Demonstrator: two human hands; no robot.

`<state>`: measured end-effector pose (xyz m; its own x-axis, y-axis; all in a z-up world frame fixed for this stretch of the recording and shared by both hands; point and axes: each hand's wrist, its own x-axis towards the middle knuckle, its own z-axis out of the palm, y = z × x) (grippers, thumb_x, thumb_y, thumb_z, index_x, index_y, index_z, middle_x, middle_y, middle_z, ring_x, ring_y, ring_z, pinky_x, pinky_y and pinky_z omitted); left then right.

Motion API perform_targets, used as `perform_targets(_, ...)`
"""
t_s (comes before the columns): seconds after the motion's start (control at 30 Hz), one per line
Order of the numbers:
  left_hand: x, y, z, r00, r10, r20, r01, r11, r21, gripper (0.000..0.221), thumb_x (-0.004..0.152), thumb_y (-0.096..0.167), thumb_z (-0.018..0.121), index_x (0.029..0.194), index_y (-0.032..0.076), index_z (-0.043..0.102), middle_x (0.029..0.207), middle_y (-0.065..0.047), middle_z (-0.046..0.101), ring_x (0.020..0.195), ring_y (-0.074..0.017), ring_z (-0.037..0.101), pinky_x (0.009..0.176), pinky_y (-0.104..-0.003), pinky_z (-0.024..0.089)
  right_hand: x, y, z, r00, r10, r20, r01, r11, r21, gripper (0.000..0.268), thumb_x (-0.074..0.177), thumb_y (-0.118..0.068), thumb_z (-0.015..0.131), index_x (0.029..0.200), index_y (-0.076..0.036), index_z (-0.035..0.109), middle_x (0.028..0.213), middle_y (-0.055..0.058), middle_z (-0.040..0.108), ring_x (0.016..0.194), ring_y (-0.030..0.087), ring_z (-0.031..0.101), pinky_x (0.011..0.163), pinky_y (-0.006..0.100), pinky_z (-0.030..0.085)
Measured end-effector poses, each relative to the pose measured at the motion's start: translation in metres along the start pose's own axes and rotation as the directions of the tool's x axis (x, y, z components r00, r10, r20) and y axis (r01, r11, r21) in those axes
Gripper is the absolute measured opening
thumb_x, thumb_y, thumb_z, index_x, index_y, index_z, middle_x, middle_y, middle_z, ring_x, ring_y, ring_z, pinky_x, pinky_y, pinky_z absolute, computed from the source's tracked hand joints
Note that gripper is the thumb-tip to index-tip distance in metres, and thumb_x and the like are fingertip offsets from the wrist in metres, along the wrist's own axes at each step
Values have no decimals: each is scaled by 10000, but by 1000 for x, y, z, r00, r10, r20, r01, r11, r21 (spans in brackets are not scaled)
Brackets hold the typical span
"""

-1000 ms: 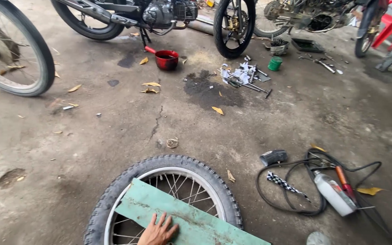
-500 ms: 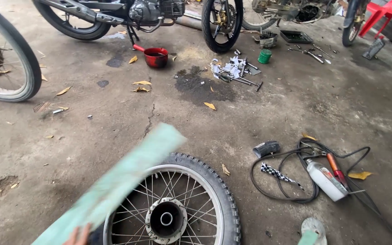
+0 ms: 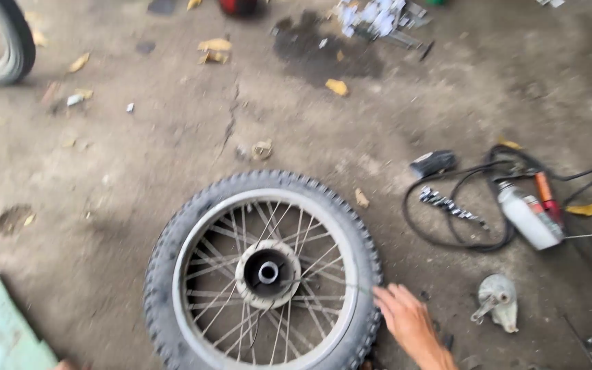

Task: Cutting a strip of material and wrapping it around the hub of a motorcycle wheel for maintenance.

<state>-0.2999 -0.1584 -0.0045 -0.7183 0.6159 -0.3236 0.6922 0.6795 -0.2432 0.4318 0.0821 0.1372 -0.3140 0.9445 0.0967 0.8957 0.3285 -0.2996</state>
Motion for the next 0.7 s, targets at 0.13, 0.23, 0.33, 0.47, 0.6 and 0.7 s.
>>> perform_targets(0.13, -108, 148, -227, 586, 485, -648, -679, 731, -67, 529, 884, 446, 712, 1314, 142, 669, 1200, -75, 710, 1009, -289, 703, 888, -397, 565, 59, -78, -11, 918, -344, 197, 369, 923, -106, 567, 791, 106, 671, 1312, -117, 657, 1000, 71, 617, 918, 257, 592, 669, 414, 594)
perform_targets(0.23, -132, 228, -263, 497, 698, -515, -852, 506, -137, 601, 862, 472, 719, 1401, 241, 588, 1253, -56, 652, 1195, -286, 632, 880, -440, 550, 95, -97, 27, 872, -466, 149, 486, 860, -156, 257, 980, -130, 545, 1143, -283, 673, 914, -25, 579, 924, 198, 622, 693, 316, 577)
perform_targets(0.33, -143, 279, -241, 561, 797, -222, -828, 537, -162, 578, 952, 589, 557, 1403, 229, 581, 1033, -72, 662, 1028, -294, 611, 791, -438, 509, 117, -115, 57, 844, -523, 122, 534, 841, -85, 203, 988, -148, 574, 1087, -274, 697, 944, -10, 621, 922, 199, 633, 735, 314, 573)
perform_targets(0.47, -118, 304, -165, 591, 779, -208, -807, 574, -140, 239, 944, 328, 543, 1119, 230, 673, 825, -14, 724, 793, -243, 714, 575, -386, 564, 122, -131, 91, 881, -454, 132, 458, 889, 3, 201, 976, -209, 614, 1113, -313, 717, 900, -28, 629, 880, 200, 652, 698, 312, 582)
perform_targets(0.6, -133, 307, -200, 659, 748, 78, -655, 621, -431, 709, 873, 156, 616, 1547, 184, 399, 863, -288, 731, 870, -515, 739, 740, -604, 579, 124, -157, 111, 948, -244, 204, 183, 943, 278, 133, 949, -276, 704, 1064, -249, 764, 856, 16, 689, 831, 254, 707, 653, 358, 580)
perform_targets(0.7, -139, 308, -209, 681, 722, 125, -562, 624, -543, 672, 900, 162, 570, 1548, 208, 399, 869, -323, 719, 880, -552, 722, 740, -614, 563, 125, -178, 105, 948, -60, 311, -90, 890, 448, 173, 925, -189, 735, 1089, -176, 789, 897, 86, 754, 832, 284, 748, 652, 351, 592)
